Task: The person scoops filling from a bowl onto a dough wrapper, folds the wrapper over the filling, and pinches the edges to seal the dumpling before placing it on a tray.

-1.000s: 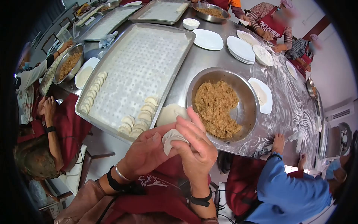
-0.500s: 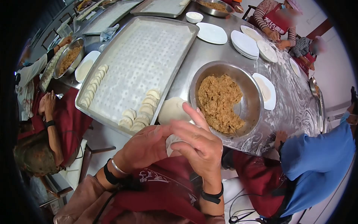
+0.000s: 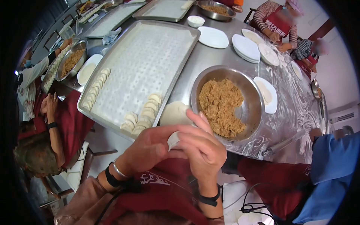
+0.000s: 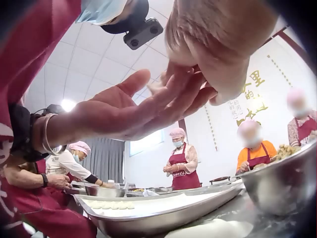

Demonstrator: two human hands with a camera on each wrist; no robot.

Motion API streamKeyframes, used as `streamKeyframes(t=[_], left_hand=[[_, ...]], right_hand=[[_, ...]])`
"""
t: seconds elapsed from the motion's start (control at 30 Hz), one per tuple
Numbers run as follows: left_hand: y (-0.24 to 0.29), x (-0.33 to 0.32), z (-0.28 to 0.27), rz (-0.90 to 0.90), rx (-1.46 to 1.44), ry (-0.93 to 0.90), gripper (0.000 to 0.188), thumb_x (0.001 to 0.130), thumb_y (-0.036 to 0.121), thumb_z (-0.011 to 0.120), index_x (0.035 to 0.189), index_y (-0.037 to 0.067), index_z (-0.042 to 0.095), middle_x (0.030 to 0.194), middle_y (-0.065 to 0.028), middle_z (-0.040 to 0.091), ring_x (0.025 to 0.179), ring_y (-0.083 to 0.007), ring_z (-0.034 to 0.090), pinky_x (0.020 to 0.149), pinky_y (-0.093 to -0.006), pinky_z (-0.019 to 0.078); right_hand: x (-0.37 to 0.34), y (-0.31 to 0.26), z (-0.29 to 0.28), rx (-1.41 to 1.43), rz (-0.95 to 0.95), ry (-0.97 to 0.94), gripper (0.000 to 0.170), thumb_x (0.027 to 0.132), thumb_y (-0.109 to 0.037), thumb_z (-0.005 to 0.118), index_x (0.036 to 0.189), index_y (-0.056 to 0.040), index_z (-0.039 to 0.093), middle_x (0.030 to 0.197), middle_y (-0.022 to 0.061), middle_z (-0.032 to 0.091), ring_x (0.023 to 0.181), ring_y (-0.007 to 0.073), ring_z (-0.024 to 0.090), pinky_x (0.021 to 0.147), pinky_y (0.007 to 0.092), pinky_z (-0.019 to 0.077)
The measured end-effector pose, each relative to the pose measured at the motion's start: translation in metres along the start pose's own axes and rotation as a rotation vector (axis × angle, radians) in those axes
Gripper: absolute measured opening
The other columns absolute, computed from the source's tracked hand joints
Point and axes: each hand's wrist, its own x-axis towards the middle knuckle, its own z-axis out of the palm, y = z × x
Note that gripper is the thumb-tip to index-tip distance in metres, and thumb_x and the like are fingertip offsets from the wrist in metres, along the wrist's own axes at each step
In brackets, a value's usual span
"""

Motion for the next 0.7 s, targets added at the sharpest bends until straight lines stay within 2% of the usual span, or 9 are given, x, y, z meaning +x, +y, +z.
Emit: streamKeyframes(t=[0.03,0.07,0.17,0.3,0.37,0.47,0.53,0.6,0.7], left_hand=[[0.0,-0.001,0.008,0.097,-0.185,0.071,0.051,0.098,0.019,0.057,0.142,-0.004,0.042,0.122,-0.006,0.059,0.101,-0.0119,0.06,0.091,-0.0267,0.0499],[0.001,-0.001,0.009,0.119,-0.151,0.067,0.055,0.096,0.012,0.059,0.146,-0.002,0.039,0.123,-0.0058,0.059,0.101,-0.0122,0.06,0.091,-0.0281,0.05],[-0.003,-0.003,0.007,0.097,-0.042,0.116,0.051,0.097,0.01,0.056,0.144,-0.002,0.041,0.12,-0.0054,0.06,0.103,-0.0131,0.06,0.093,-0.0287,0.0496],[-0.012,-0.002,0.006,0.146,-0.004,0.087,0.047,0.098,0.007,0.055,0.143,-0.001,0.043,0.12,-0.0055,0.061,0.105,-0.012,0.059,0.094,-0.0277,0.0491],[-0.011,-0.002,0.014,0.18,0.095,0.196,0.044,0.099,0.007,0.054,0.141,-0.002,0.045,0.121,-0.0055,0.062,0.106,-0.0095,0.058,0.093,-0.0258,0.049],[-0.006,-0.002,0.017,0.195,0.297,0.23,0.043,0.099,0.008,0.054,0.141,-0.002,0.046,0.122,-0.0052,0.062,0.107,-0.0074,0.057,0.092,-0.024,0.0487],[-0.007,-0.002,0.018,0.209,0.27,0.243,0.043,0.099,0.008,0.054,0.141,-0.001,0.047,0.122,-0.0048,0.062,0.107,-0.0073,0.057,0.092,-0.0238,0.0486],[-0.008,-0.002,0.018,0.22,0.242,0.253,0.043,0.099,0.007,0.055,0.14,-0.001,0.047,0.121,-0.0045,0.062,0.107,-0.0073,0.057,0.092,-0.0235,0.0485],[-0.01,-0.005,0.015,0.186,0.239,0.221,0.042,0.099,0.008,0.055,0.139,-0.001,0.048,0.119,-0.0038,0.063,0.105,-0.0065,0.057,0.09,-0.023,0.0486]], right_hand=[[-0.003,0.001,0.006,0.122,0.071,0.192,0.02,0.074,-0.007,0.078,0.092,0.0,0.073,0.103,0.0138,0.073,0.122,0.0376,0.058,0.109,0.0504,0.0372],[-0.003,-0.001,0.01,0.122,0.084,0.244,0.018,0.076,-0.004,0.077,0.092,0.0022,0.072,0.104,0.0157,0.072,0.122,0.0387,0.058,0.108,0.0487,0.0386],[0.001,-0.008,0.019,0.116,0.105,0.288,0.02,0.076,-0.002,0.076,0.095,0.0012,0.072,0.104,0.0159,0.072,0.12,0.0381,0.059,0.108,0.0496,0.0389],[-0.002,-0.004,0.013,-0.01,-0.01,0.221,0.021,0.075,-0.001,0.076,0.095,-0.0011,0.072,0.101,0.0142,0.073,0.118,0.037,0.061,0.108,0.0523,0.0386],[-0.004,-0.003,0.012,-0.018,-0.019,0.223,0.02,0.075,-0.001,0.076,0.094,-0.0014,0.072,0.101,0.0136,0.073,0.118,0.0369,0.061,0.108,0.0526,0.0387],[-0.004,-0.005,0.011,-0.034,-0.025,0.218,0.018,0.075,0.0,0.076,0.092,-0.0015,0.072,0.099,0.0128,0.074,0.117,0.0366,0.061,0.108,0.0532,0.0389],[-0.002,-0.01,0.011,-0.045,-0.019,0.208,0.017,0.075,0.0,0.076,0.091,-0.0014,0.072,0.099,0.0126,0.074,0.117,0.0363,0.061,0.108,0.0535,0.039],[0.001,-0.018,0.014,0.026,0.108,0.255,0.016,0.075,0.0,0.075,0.09,-0.0012,0.072,0.095,0.0119,0.074,0.116,0.036,0.062,0.108,0.0545,0.0386],[0.001,-0.017,0.01,0.032,0.044,0.173,0.017,0.076,-0.001,0.075,0.093,-0.001,0.072,0.097,0.0122,0.074,0.117,0.0357,0.062,0.108,0.0536,0.0388]])
